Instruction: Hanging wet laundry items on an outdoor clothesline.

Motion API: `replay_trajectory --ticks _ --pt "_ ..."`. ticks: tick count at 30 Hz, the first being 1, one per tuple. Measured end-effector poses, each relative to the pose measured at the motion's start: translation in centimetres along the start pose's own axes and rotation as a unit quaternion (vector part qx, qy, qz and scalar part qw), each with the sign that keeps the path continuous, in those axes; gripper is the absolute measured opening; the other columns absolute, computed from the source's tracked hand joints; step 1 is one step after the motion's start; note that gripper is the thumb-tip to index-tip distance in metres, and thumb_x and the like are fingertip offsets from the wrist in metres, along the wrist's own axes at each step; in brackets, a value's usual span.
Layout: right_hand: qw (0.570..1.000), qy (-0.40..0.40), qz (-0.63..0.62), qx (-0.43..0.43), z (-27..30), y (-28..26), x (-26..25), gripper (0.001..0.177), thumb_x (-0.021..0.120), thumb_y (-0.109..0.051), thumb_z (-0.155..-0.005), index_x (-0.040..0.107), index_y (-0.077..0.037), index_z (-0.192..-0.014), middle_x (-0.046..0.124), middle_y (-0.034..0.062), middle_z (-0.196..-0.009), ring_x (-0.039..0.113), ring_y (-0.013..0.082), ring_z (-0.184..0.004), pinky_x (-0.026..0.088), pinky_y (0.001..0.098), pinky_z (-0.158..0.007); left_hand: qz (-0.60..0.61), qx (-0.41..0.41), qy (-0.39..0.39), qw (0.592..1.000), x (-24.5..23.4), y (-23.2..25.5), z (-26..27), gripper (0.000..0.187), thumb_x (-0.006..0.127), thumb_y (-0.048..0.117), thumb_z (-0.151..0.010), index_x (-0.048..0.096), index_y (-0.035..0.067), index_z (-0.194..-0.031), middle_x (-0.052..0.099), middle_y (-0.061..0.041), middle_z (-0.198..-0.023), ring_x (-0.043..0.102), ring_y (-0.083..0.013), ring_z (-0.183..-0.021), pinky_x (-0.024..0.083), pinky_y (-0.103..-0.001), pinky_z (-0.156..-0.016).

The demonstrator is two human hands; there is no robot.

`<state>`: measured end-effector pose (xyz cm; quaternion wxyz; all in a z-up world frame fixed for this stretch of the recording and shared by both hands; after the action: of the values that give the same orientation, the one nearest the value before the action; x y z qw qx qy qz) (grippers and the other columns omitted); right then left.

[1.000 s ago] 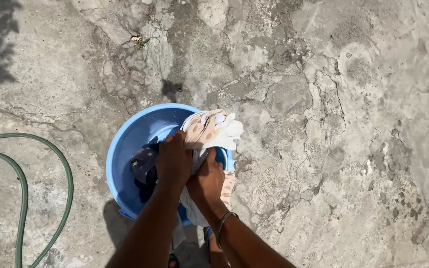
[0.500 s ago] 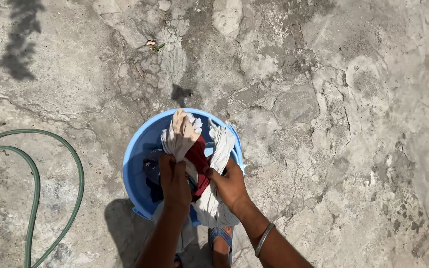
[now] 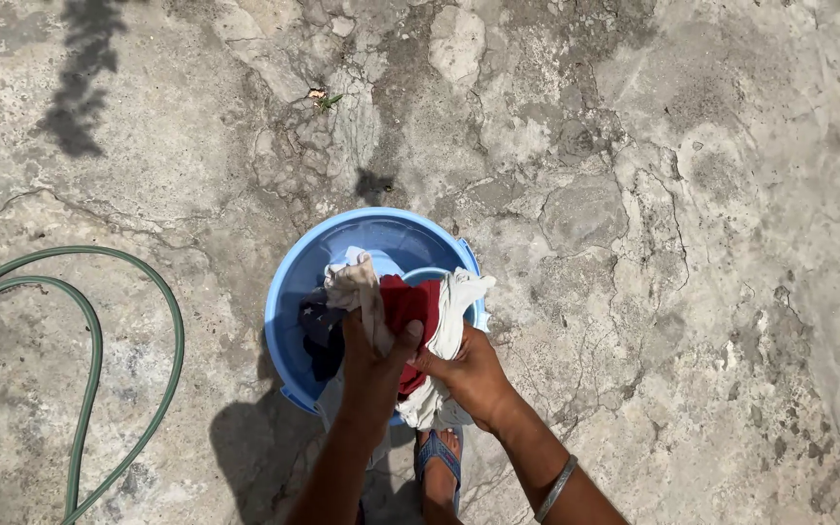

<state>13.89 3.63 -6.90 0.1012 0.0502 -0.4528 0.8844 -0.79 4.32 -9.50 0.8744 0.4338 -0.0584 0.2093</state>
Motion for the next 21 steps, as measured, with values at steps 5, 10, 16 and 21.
replay_trajectory --ticks 5,10,16,21 --pt "0.991 0.117 0.057 -0.019 -1.2 0.5 -1.1 0.037 0.071 -0.017 -0.089 0.068 0.003 -0.120 0.078 0.0128 -0.105 0.073 0.0206 -0.089 0.060 0.0355 -0.080 -0.044 0.177 0.081 0.980 -0.5 0.2 0.6 0.030 0.063 0.024 -0.099 0.056 0.004 -0.121 0.061 -0.007 -0.109 0.057 -0.0155 -0.095 0.050 -0.033 -0.085" --pt "0.928 0.209 0.303 -0.056 -7.2 4.2 -3.5 0.042 0.074 -0.026 -0.089 0.064 0.008 -0.111 0.073 0.0244 -0.101 0.072 0.0346 -0.093 0.056 0.0436 -0.084 0.098 0.256 0.150 0.950 -0.2 11.2 8.6 0.031 0.056 0.023 -0.107 0.046 0.001 -0.126 0.061 -0.012 -0.114 0.062 -0.0177 -0.099 0.056 -0.036 -0.087" --pt "0.849 0.141 0.499 -0.101 -11.1 7.0 -3.8 0.045 0.077 -0.025 -0.084 0.061 0.006 -0.111 0.069 0.0318 -0.107 0.065 0.0477 -0.103 0.053 0.0504 -0.089 0.135 0.269 0.112 0.947 -0.6 17.3 11.8 0.032 0.052 0.021 -0.108 0.043 0.003 -0.133 0.061 -0.013 -0.119 0.066 -0.0199 -0.104 0.060 -0.040 -0.088" --pt "0.847 0.134 0.506 -0.092 -7.7 5.0 -2.6 0.055 0.083 -0.026 -0.076 0.062 0.005 -0.116 0.068 0.0300 -0.112 0.066 0.0443 -0.107 0.053 0.0477 -0.092 0.151 0.251 0.098 0.951 -1.4 17.1 12.3 0.028 0.054 0.017 -0.107 0.044 0.000 -0.127 0.064 -0.013 -0.115 0.068 -0.0191 -0.099 0.061 -0.039 -0.087"
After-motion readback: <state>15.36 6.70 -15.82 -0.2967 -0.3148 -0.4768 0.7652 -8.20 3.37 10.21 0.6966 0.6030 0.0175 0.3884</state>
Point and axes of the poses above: each hand's wrist, its own z-axis away from the middle knuckle, its own x-axis out of the palm, y = z × x, the point moved 2 cm from there along -z, towards the middle knuckle
